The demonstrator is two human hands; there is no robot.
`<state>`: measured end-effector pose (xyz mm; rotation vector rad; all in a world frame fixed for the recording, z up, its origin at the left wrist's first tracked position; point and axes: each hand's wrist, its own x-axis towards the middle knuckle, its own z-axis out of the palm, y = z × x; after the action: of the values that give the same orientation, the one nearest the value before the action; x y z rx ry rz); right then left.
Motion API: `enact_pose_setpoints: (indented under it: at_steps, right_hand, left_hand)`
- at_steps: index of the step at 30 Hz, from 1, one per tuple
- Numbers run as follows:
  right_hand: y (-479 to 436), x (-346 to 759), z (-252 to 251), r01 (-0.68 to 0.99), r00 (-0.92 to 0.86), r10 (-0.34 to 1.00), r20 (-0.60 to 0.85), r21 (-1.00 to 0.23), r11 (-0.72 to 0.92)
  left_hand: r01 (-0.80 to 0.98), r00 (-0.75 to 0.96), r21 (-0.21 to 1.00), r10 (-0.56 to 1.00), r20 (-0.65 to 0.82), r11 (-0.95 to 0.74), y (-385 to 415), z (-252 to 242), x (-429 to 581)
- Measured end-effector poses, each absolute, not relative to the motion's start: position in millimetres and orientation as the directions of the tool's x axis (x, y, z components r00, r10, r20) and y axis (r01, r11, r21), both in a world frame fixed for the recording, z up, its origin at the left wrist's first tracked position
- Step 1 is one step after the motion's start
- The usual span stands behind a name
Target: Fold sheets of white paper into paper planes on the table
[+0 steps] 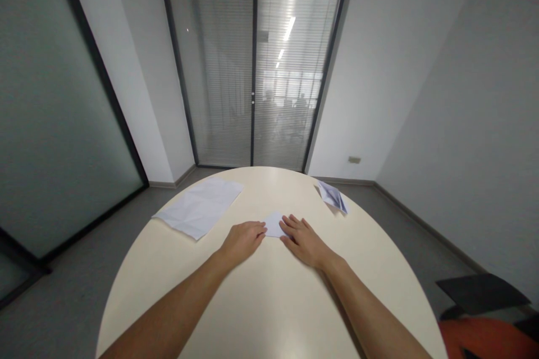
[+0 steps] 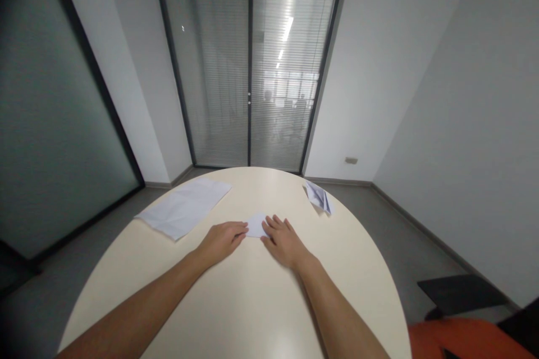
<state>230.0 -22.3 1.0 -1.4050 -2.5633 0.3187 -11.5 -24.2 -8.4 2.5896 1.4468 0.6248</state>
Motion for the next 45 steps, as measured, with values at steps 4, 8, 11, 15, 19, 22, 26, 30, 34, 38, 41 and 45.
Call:
enact_pose_setpoints:
  at_steps: [4, 8, 11, 15, 19, 22, 26, 30, 34, 38, 41, 45]
  right_hand:
    - [-16, 236, 2, 0.757, -0.570, 0.792, 0.219, -0.237, 0.609]
    - [-13, 239, 5, 0.754, -0.547, 0.788, 0.282, -0.243, 0.610]
    - [-13, 239, 7, 0.774, -0.507, 0.805, 0.307, -0.250, 0.582]
    - [-13, 240, 6, 0.784, -0.486, 0.819, 0.304, -0.263, 0.562]
    - [-12, 240, 4, 0.804, -0.427, 0.861, 0.277, -0.320, 0.501]
    - [-12, 241, 2, 0.814, -0.378, 0.888, 0.262, -0.363, 0.454]
    - [-11, 242, 1, 0.809, -0.366, 0.888, 0.278, -0.376, 0.451]
    - [-10, 242, 1, 0.805, -0.360, 0.888, 0.286, -0.385, 0.451]
    - [-7, 243, -1, 0.801, -0.355, 0.886, 0.298, -0.391, 0.453]
    - [-7, 245, -1, 0.803, -0.348, 0.883, 0.314, -0.386, 0.454]
    - [-9, 244, 1, 0.831, -0.305, 0.902, 0.306, -0.377, 0.409]
    - [-10, 242, 4, 0.873, -0.216, 0.930, 0.297, -0.368, 0.321]
  left_hand:
    - [0.804, 0.440, 0.291, 0.849, 0.293, -0.518, -24, -11, -12]
    - [0.803, 0.433, 0.296, 0.848, 0.305, -0.517, -22, -14, -12]
    - [0.799, 0.438, 0.295, 0.844, 0.311, -0.523, -22, -13, -12]
    - [0.795, 0.447, 0.287, 0.836, 0.318, -0.534, -22, -12, -13]
    - [0.802, 0.442, 0.267, 0.832, 0.337, -0.534, -20, -14, -13]
    - [0.805, 0.437, 0.263, 0.831, 0.343, -0.532, -19, -16, -13]
    - [0.796, 0.429, 0.280, 0.826, 0.366, -0.537, -20, -14, -13]
    - [0.795, 0.404, 0.305, 0.832, 0.379, -0.525, -22, -10, -12]
    - [0.831, 0.369, 0.278, 0.851, 0.374, -0.482, -23, -8, -12]
    - [0.858, 0.353, 0.241, 0.863, 0.362, -0.453, -22, -9, -13]
    - [0.869, 0.344, 0.232, 0.871, 0.352, -0.437, -21, -10, -13]
    - [0.875, 0.328, 0.243, 0.883, 0.337, -0.418, -21, -8, -13]
